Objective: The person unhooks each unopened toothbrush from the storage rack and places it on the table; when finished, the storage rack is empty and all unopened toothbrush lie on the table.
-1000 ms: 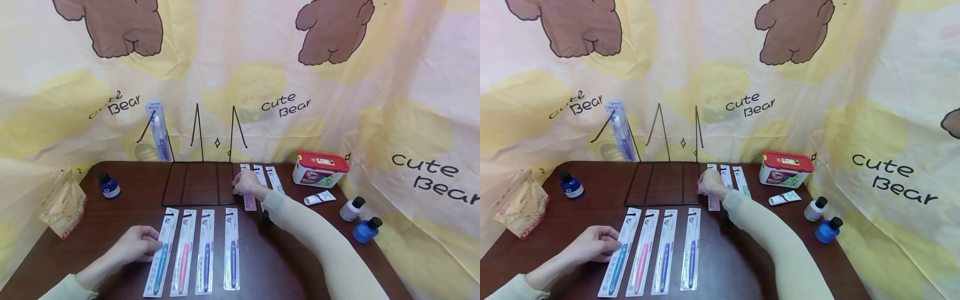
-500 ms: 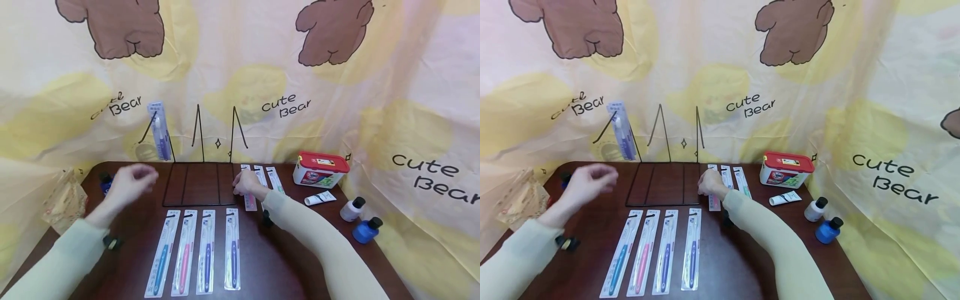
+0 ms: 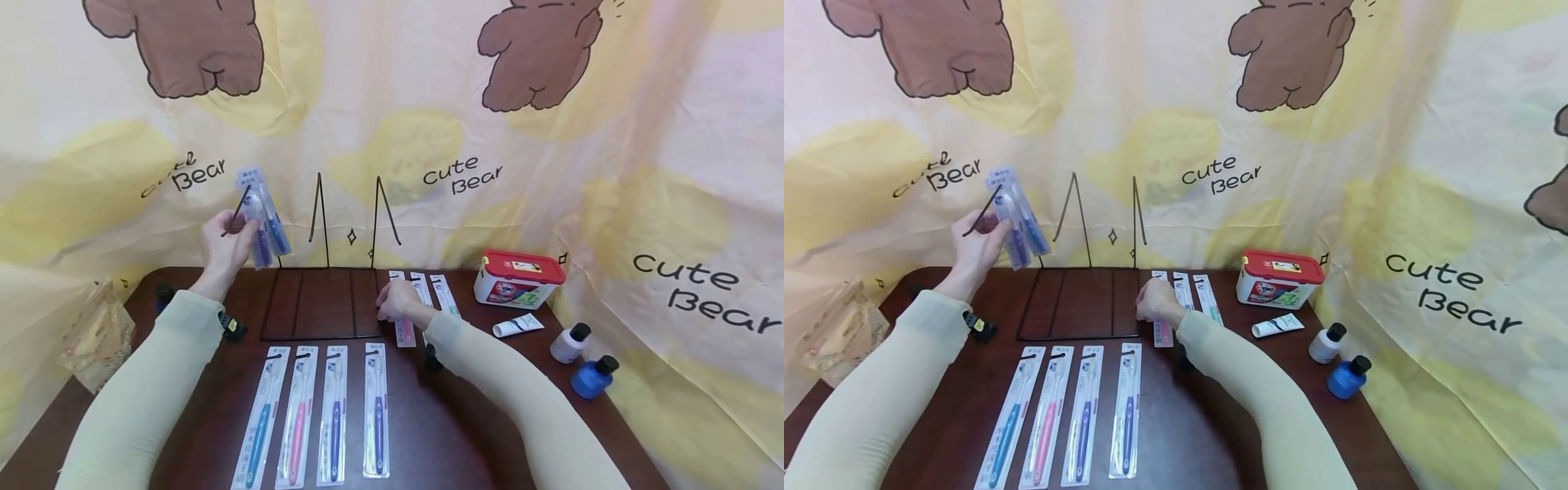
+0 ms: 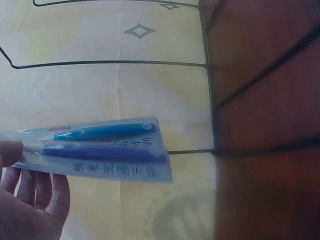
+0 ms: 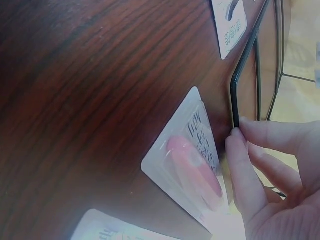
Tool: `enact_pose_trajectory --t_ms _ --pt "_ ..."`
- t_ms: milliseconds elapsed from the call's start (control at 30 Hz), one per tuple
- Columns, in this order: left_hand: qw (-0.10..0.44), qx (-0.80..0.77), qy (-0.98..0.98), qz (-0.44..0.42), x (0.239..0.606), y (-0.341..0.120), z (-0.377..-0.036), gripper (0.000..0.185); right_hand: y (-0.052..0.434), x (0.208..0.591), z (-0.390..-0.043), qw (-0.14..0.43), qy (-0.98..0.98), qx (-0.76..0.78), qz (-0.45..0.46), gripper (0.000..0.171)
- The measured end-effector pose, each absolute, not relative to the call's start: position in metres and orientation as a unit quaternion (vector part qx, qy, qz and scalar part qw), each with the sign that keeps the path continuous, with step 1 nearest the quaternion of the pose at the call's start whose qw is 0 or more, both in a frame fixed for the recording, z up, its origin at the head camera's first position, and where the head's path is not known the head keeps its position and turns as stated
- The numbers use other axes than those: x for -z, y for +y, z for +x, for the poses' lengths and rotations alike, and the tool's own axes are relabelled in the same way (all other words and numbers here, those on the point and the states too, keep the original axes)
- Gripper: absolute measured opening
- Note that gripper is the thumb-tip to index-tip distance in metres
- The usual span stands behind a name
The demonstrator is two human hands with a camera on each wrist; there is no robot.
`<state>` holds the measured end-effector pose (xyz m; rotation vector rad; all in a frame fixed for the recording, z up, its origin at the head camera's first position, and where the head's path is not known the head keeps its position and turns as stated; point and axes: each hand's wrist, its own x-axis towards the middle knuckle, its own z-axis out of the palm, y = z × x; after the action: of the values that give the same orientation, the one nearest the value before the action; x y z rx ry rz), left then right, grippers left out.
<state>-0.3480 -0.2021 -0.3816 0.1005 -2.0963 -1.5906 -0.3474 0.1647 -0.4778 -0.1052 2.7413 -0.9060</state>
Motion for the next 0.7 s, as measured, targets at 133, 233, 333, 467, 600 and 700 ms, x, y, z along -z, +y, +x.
enact_pose_trajectory --t_ms 133,233,333,467,600,700 --pt "0.228 0.578 -0.783 0.036 0.387 -0.203 -0.344 0.040 0.165 0.476 -0.347 0.125 0.940 0.313 -0.043 0.015" --pt "0.210 0.575 -0.789 0.045 0.395 -0.205 -0.341 0.040 0.160 0.464 -0.335 0.128 0.938 0.320 -0.034 0.017" --pt "0.215 0.591 -0.776 0.041 0.400 -0.202 -0.339 0.037 0.159 0.464 -0.332 0.123 0.939 0.321 -0.029 0.021" --pt "0.223 0.598 -0.769 0.010 0.398 -0.194 -0.335 0.036 0.157 0.463 -0.330 0.119 0.941 0.317 -0.026 0.024" --pt "0.230 0.536 -0.811 -0.039 0.393 -0.185 -0.329 0.036 0.157 0.464 -0.330 0.118 0.940 0.318 -0.027 0.024" --pt "0.237 0.490 -0.835 -0.080 0.393 -0.182 -0.321 0.033 0.158 0.465 -0.333 0.121 0.939 0.321 -0.029 0.024"
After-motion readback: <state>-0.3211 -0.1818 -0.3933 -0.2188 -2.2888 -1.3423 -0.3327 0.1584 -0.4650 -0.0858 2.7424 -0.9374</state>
